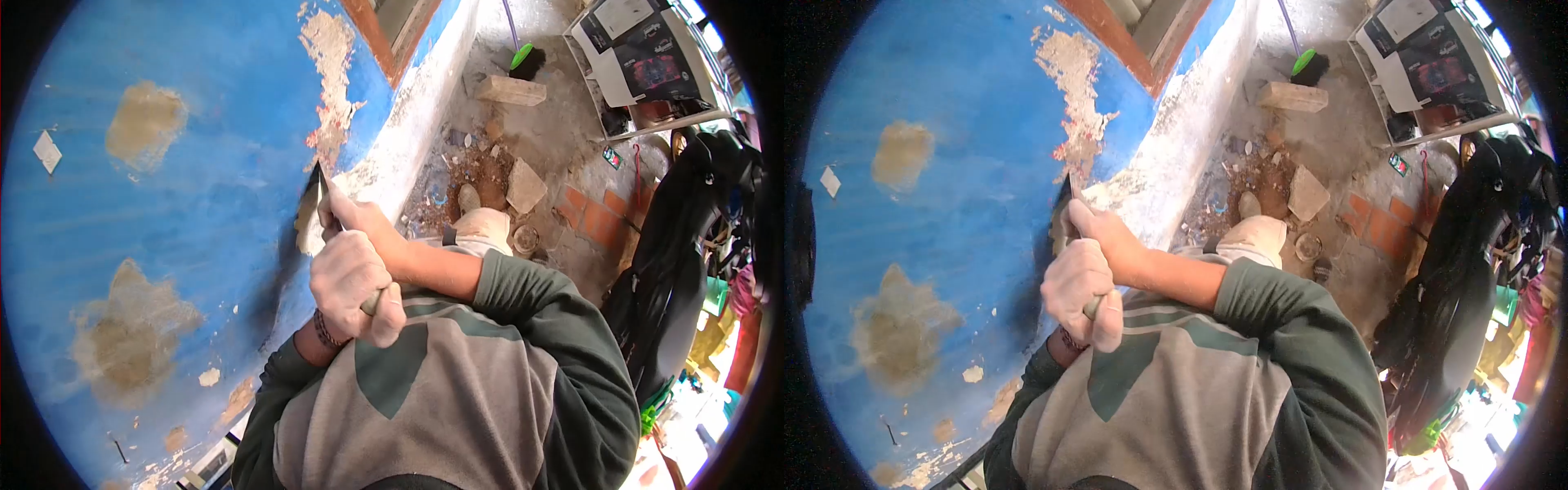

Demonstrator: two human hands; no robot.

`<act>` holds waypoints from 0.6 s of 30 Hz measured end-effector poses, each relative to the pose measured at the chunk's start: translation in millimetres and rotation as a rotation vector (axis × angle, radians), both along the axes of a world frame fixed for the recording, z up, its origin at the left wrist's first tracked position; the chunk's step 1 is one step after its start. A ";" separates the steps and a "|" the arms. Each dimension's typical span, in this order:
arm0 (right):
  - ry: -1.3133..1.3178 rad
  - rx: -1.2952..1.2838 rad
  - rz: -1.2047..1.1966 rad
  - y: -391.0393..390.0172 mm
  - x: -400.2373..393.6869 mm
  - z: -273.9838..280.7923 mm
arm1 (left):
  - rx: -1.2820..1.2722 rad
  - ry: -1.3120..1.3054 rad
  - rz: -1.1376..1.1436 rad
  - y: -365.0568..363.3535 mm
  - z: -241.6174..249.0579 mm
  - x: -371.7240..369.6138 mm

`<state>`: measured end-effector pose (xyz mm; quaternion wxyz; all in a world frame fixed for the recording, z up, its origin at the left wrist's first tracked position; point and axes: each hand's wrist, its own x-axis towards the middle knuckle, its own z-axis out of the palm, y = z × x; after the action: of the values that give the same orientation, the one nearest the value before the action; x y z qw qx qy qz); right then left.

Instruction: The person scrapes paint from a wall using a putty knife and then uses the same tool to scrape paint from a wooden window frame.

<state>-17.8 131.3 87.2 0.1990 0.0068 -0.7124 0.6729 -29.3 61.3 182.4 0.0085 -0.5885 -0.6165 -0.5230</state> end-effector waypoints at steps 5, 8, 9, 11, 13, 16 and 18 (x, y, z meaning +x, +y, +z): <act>-0.140 -0.136 0.011 13.1 -8.3 -27.8 | -0.029 0.001 0.065 13.1 -37.4 -17.5; 0.004 -0.030 -0.020 14.2 -1.3 -13.5 | 0.033 0.018 0.033 13.5 -16.8 0.0; -0.086 -0.108 -0.019 15.2 -4.4 -13.2 | 0.051 0.079 0.037 15.4 -22.2 -6.6; -0.242 -0.212 0.008 24.1 -12.7 -16.7 | -0.024 -0.011 0.071 19.2 -36.5 -24.2; -0.169 -0.138 -0.023 14.0 -1.3 -10.0 | -0.006 0.029 0.065 16.6 -32.7 -12.6; 0.051 -0.080 0.017 21.7 -1.2 4.6 | 0.042 0.017 0.034 20.8 -16.5 -4.5; -0.161 -0.127 -0.026 26.8 -9.2 -5.0 | 0.019 0.065 0.074 23.2 -28.7 -20.1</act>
<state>-27.0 158.1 82.1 0.1499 -0.0691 -0.6822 0.7123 -49.4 84.4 153.7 0.0535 -0.5817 -0.6324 -0.5088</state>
